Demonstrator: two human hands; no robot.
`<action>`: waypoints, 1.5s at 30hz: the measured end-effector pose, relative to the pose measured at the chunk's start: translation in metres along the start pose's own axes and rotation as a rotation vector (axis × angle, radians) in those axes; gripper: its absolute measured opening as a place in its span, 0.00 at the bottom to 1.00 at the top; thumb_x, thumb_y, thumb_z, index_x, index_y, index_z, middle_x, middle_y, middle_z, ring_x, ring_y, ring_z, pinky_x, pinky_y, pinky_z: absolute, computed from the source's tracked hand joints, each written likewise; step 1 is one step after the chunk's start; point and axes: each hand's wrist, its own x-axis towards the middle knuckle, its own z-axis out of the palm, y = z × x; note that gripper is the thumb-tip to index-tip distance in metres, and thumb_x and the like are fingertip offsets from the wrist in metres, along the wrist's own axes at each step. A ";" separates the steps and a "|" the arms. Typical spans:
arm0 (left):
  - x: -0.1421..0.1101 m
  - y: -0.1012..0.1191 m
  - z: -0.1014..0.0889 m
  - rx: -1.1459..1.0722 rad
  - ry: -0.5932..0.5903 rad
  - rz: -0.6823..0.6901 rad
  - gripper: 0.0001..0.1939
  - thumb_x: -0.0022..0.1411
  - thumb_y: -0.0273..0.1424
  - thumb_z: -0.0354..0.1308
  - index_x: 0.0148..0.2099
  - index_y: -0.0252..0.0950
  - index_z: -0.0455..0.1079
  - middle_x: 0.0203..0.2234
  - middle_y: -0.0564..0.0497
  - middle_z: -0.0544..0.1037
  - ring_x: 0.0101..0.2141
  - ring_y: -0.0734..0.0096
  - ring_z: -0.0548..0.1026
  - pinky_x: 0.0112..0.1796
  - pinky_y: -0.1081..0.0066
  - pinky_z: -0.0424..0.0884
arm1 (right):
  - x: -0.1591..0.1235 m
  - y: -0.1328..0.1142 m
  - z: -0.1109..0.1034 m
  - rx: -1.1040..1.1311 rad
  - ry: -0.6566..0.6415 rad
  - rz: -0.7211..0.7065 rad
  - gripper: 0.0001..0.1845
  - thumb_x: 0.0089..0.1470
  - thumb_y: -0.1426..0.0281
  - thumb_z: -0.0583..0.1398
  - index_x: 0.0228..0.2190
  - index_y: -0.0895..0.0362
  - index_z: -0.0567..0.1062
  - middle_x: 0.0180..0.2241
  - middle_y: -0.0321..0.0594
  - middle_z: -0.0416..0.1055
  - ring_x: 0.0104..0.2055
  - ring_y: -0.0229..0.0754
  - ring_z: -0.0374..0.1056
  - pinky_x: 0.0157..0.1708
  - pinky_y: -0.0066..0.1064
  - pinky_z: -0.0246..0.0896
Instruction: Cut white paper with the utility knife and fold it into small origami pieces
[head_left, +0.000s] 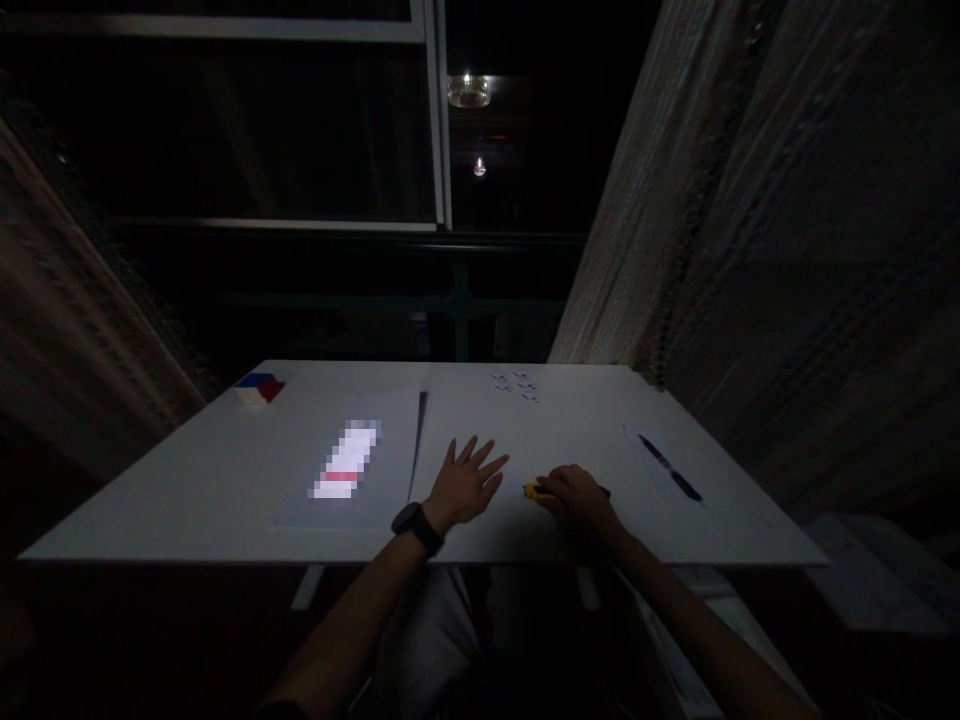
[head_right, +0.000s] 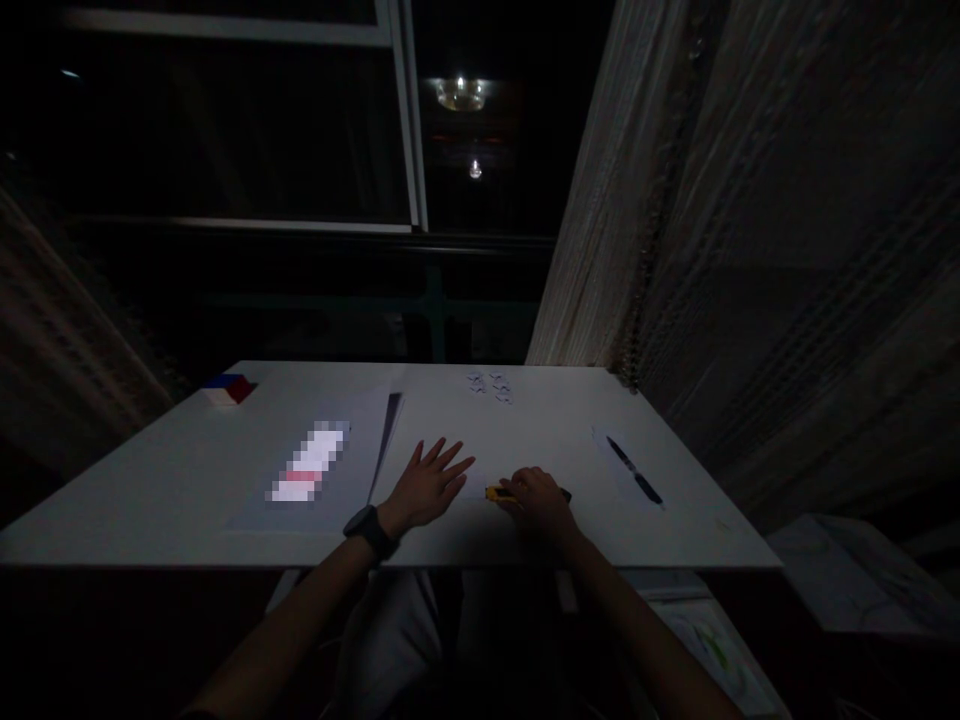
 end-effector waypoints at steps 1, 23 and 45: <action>0.000 0.000 0.002 0.004 0.001 0.000 0.22 0.66 0.42 0.37 0.61 0.53 0.52 0.60 0.54 0.58 0.60 0.56 0.51 0.56 0.45 0.45 | 0.000 0.000 0.000 -0.004 0.000 0.001 0.14 0.54 0.66 0.57 0.40 0.59 0.74 0.33 0.46 0.69 0.35 0.43 0.60 0.35 0.33 0.53; 0.000 0.001 0.000 0.008 -0.020 -0.021 0.23 0.65 0.44 0.37 0.61 0.54 0.53 0.60 0.54 0.57 0.60 0.53 0.51 0.54 0.42 0.45 | -0.011 0.000 0.005 -0.034 0.026 0.058 0.12 0.53 0.69 0.58 0.39 0.56 0.76 0.30 0.43 0.66 0.32 0.40 0.57 0.30 0.30 0.49; 0.000 0.000 0.000 0.023 0.000 -0.010 0.22 0.65 0.44 0.38 0.61 0.55 0.52 0.60 0.54 0.57 0.60 0.54 0.51 0.55 0.42 0.46 | -0.017 -0.019 0.002 -0.151 0.101 0.017 0.11 0.54 0.69 0.55 0.35 0.59 0.76 0.25 0.42 0.65 0.28 0.37 0.53 0.26 0.28 0.45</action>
